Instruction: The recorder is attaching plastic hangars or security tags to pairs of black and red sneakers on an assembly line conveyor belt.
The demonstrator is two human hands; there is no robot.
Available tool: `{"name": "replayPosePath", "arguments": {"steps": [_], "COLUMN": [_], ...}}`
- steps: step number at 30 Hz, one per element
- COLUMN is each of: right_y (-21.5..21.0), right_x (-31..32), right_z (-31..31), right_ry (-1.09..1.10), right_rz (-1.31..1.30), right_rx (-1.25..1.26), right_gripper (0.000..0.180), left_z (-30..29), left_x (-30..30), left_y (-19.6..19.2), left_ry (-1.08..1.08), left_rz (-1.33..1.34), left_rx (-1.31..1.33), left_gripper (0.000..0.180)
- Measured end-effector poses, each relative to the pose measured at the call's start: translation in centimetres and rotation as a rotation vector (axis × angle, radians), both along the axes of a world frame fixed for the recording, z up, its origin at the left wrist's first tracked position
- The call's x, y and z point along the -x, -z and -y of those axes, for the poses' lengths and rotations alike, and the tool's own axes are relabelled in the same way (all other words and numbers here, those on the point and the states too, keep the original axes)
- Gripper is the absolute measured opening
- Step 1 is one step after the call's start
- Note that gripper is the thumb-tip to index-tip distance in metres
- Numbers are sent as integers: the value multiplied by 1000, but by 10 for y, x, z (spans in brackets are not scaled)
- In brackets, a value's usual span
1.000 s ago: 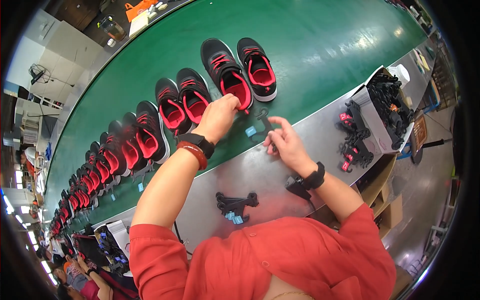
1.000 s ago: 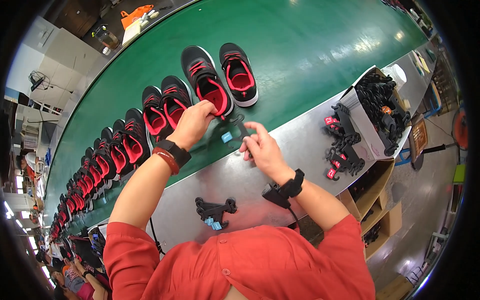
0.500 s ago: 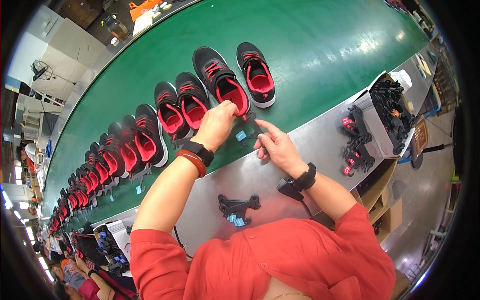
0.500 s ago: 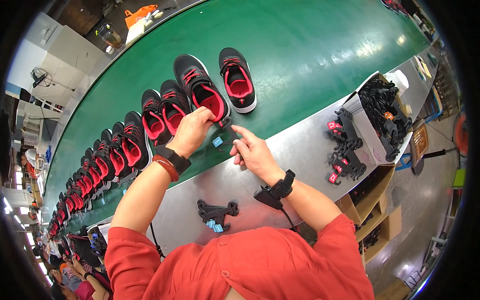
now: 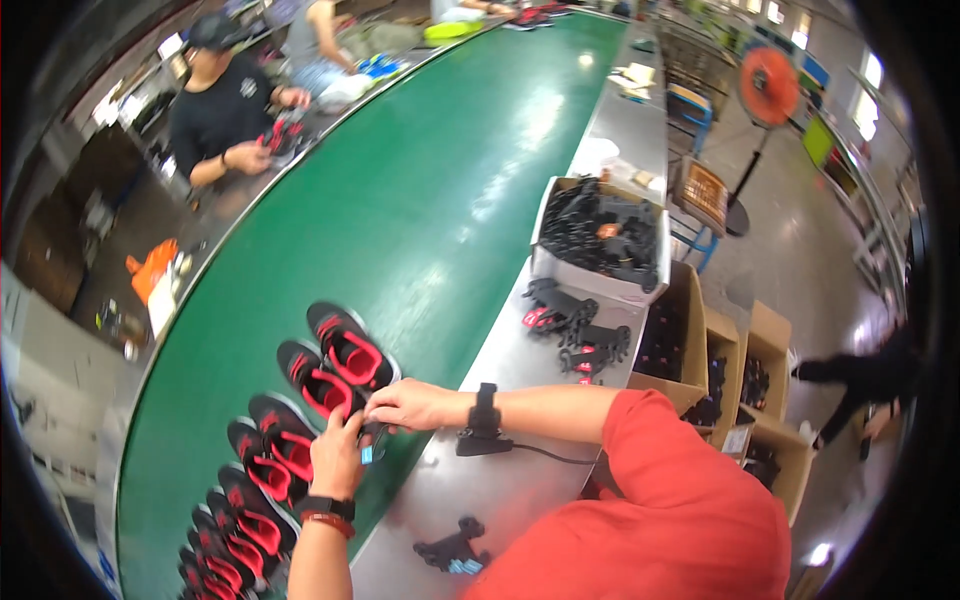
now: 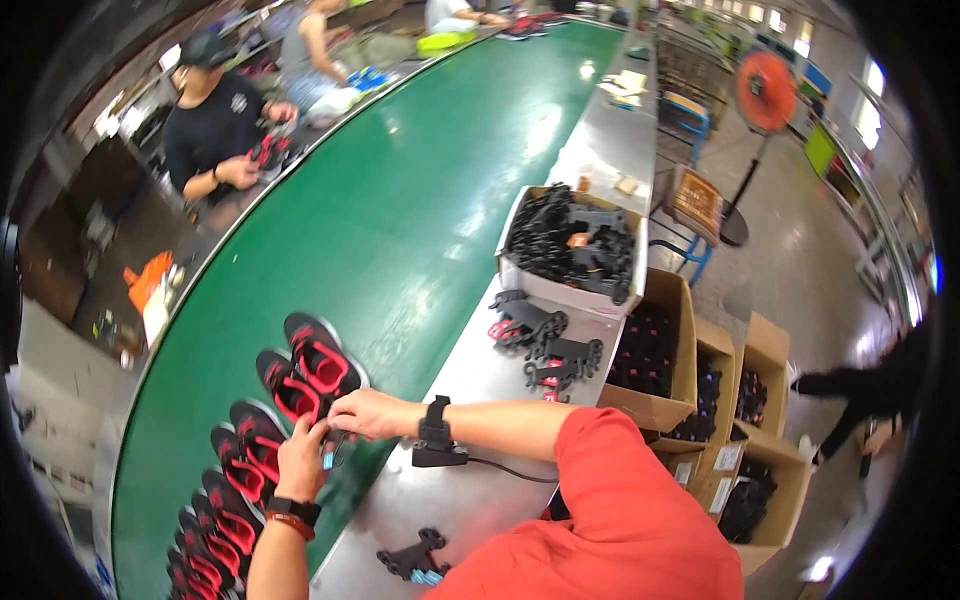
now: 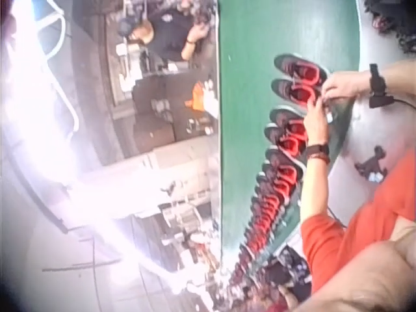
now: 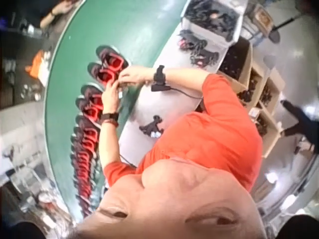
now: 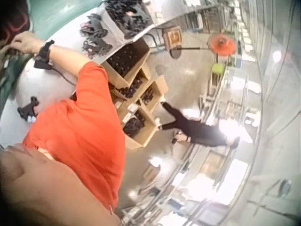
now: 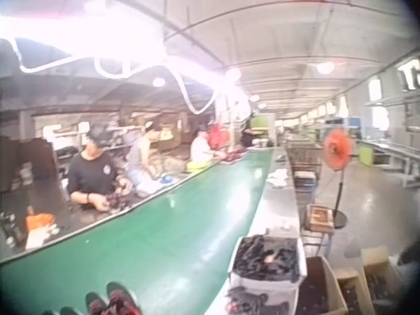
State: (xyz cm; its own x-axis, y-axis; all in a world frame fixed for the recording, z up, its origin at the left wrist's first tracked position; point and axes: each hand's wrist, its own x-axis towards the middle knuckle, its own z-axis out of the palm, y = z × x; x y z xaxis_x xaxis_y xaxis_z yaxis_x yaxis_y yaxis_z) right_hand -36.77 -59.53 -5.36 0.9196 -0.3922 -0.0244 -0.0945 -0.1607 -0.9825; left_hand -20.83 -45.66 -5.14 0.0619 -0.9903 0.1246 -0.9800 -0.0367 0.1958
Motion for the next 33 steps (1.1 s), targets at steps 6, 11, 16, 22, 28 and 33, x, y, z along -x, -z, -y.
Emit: {"name": "replayPosePath", "arguments": {"steps": [6, 11, 16, 22, 28, 33], "right_y": [13, 32, 7, -24, -26, -19], "right_x": [-11, -29, -32, -26, -39, -44], "right_z": [52, 56, 54, 51, 27, 17], "right_ry": [99, -169, -171, -268, -259, -295], "right_rz": [87, 56, 192, 149, 124, -33], "right_rx": [634, 814, 1073, 1266, 1318, 1419], "right_gripper": [28, 29, 20, 28, 25, 21], "left_z": [1, -11, -9, -21, -36, -36], "left_x": [7, -4, -9, -15, -18, -17], "left_y": [-16, -10, -10, -14, -14, -6], "left_ry": [-139, -198, -231, -282, -314, -317], "left_rz": [-3, -185, -371, -400, -392, -462], "left_rx": [-96, -22, -135, -146, -145, -134], "left_gripper": [56, 38, 29, 26, 27, 26]}}
